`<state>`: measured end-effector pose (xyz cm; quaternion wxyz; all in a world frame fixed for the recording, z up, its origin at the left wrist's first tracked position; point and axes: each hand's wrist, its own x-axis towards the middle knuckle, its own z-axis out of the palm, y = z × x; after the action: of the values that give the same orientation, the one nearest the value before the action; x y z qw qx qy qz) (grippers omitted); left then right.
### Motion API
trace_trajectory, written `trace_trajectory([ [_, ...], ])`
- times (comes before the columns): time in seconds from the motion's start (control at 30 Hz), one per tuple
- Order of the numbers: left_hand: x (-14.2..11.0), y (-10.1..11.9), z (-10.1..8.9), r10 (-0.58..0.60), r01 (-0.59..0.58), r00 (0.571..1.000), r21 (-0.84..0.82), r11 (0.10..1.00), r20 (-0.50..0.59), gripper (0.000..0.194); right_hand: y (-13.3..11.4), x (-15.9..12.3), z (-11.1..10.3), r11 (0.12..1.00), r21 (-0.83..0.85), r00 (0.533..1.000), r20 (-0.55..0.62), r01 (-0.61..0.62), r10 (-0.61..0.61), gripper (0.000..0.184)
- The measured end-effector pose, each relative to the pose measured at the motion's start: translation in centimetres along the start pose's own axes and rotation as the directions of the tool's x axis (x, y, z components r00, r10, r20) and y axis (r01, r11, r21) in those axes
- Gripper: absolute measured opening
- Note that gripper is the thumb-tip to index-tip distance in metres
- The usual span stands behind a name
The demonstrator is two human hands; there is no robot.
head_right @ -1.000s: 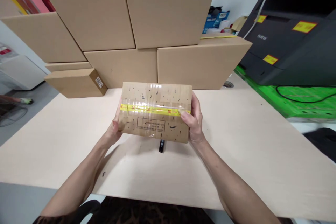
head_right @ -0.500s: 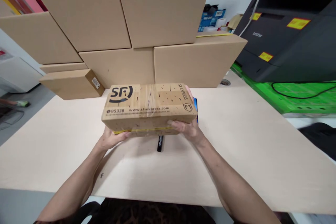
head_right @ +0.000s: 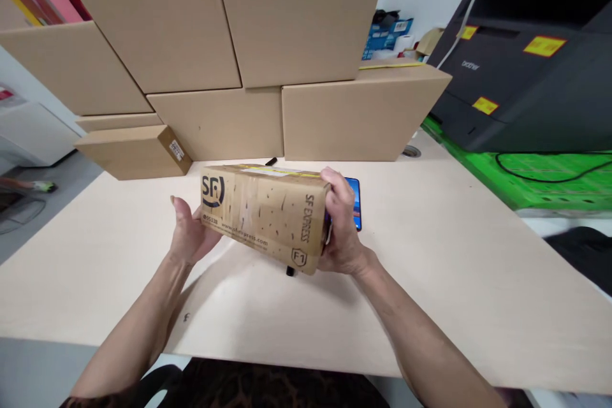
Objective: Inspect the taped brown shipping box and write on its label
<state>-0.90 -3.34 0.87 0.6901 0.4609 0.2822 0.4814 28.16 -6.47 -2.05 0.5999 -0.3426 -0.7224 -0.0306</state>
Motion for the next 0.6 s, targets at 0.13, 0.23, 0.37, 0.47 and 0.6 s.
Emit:
trace_trajectory([
  [0.13, 0.6, 0.6, -1.4, -0.065, 0.08, 0.985, 0.09, 0.993, -0.159, 0.096, -0.9, -0.4, 0.6, 0.937, -0.119, 0.945, 0.05, 0.327, -0.324, 0.09],
  [0.23, 0.8, 0.9, -1.8, -0.089, 0.129, 0.957, 0.128, 0.983, -0.278, 0.084, -1.2, -1.0, 1.5, 0.903, -0.16, 0.917, 0.066, 0.399, -0.394, 0.082],
  [0.37, 1.0, 1.1, -1.6, -0.081, 0.123, 0.93, 0.097, 0.988, -0.357, 0.069, -0.9, -1.8, 2.4, 0.921, -0.163, 0.935, 0.093, 0.354, -0.343, 0.092],
  [0.47, 1.1, 1.4, -1.8, -0.102, 0.123, 0.939, 0.044, 0.991, -0.328, 0.07, -0.9, -2.5, 2.8, 0.919, -0.169, 0.935, 0.08, 0.355, -0.347, 0.088],
  [0.6, 1.1, 1.8, -1.9, -0.08, 0.092, 0.923, 0.016, 0.996, -0.377, 0.056, -1.3, -3.2, 3.3, 0.922, -0.116, 0.927, 0.114, 0.369, -0.357, 0.074],
])
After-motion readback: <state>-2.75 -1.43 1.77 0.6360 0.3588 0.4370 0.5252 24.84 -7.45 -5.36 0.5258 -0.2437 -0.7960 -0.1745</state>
